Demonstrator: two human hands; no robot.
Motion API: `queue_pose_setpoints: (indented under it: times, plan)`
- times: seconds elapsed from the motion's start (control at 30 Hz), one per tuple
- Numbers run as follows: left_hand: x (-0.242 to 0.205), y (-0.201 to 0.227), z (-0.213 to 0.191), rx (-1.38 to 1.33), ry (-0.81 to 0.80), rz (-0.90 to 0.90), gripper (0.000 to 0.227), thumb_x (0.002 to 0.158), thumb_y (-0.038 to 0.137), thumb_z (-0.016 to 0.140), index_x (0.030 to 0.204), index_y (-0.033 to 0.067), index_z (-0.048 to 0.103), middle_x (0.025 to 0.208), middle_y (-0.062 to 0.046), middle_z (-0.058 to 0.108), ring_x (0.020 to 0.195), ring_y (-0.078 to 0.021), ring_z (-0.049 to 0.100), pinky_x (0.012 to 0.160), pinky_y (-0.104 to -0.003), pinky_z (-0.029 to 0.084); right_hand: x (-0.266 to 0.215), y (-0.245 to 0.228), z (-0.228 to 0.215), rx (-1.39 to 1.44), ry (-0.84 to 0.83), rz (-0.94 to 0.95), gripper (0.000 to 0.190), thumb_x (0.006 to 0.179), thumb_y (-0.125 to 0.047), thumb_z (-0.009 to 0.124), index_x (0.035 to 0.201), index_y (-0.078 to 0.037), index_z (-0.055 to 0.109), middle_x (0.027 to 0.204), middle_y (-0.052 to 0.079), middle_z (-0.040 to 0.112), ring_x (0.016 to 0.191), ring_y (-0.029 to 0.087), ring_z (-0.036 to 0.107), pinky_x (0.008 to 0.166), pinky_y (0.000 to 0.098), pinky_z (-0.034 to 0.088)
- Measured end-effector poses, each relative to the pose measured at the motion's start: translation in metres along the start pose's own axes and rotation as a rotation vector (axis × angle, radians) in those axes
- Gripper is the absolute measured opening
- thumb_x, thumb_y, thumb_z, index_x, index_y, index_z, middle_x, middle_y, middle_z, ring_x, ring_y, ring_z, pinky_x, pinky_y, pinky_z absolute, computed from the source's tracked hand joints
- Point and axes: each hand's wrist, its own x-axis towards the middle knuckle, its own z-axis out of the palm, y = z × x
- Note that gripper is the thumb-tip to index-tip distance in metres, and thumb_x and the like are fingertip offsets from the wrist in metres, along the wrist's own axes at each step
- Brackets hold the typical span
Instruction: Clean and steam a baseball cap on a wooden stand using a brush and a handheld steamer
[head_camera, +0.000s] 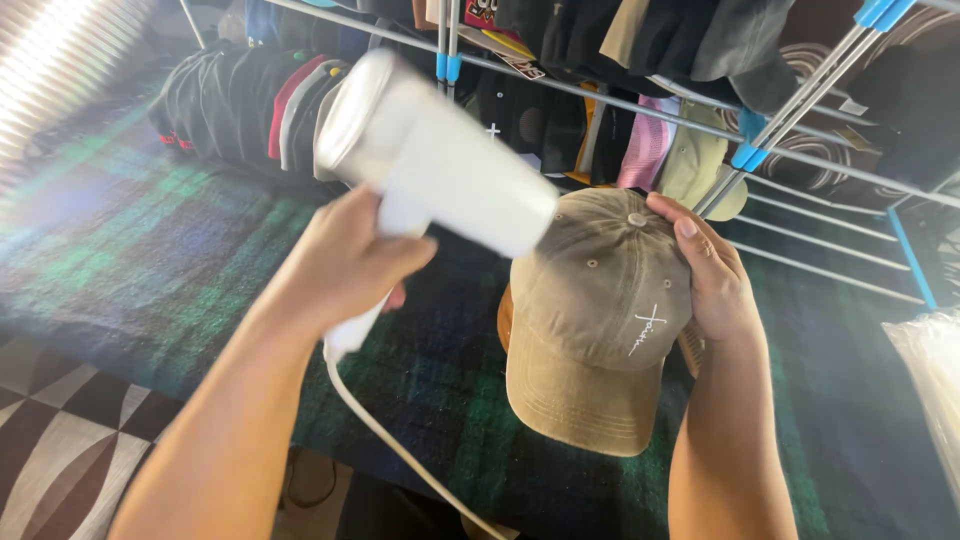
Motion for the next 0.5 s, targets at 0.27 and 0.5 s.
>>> queue_pose_setpoints:
  times: [0.27, 0.5]
  plan:
    - [0.026, 0.118, 0.008, 0.623, -0.206, 0.303, 0.038, 0.096, 0.033, 0.058, 0.122, 0.005, 0.061, 0.084, -0.007, 0.075, 0.064, -0.015, 0.073, 0.07, -0.034, 0.057, 0.001, 0.008, -0.002, 0.104, -0.01, 0.012, 0.048, 0.1, -0.041, 0.048, 0.135, -0.011, 0.062, 0.149, 0.009, 0.06, 0.141, 0.019, 0.054, 0.119, 0.0331, 0.041]
    - [0.036, 0.112, 0.003, 0.508, -0.205, 0.194, 0.04, 0.095, 0.025, 0.057, 0.13, 0.0068, 0.057, 0.111, -0.006, 0.069, 0.065, -0.0177, 0.071, 0.061, -0.032, 0.055, 0.005, 0.018, -0.006, 0.071, -0.022, -0.066, 0.048, 0.103, -0.039, 0.045, 0.136, -0.009, 0.062, 0.146, 0.008, 0.061, 0.141, 0.019, 0.053, 0.122, 0.0344, 0.038]
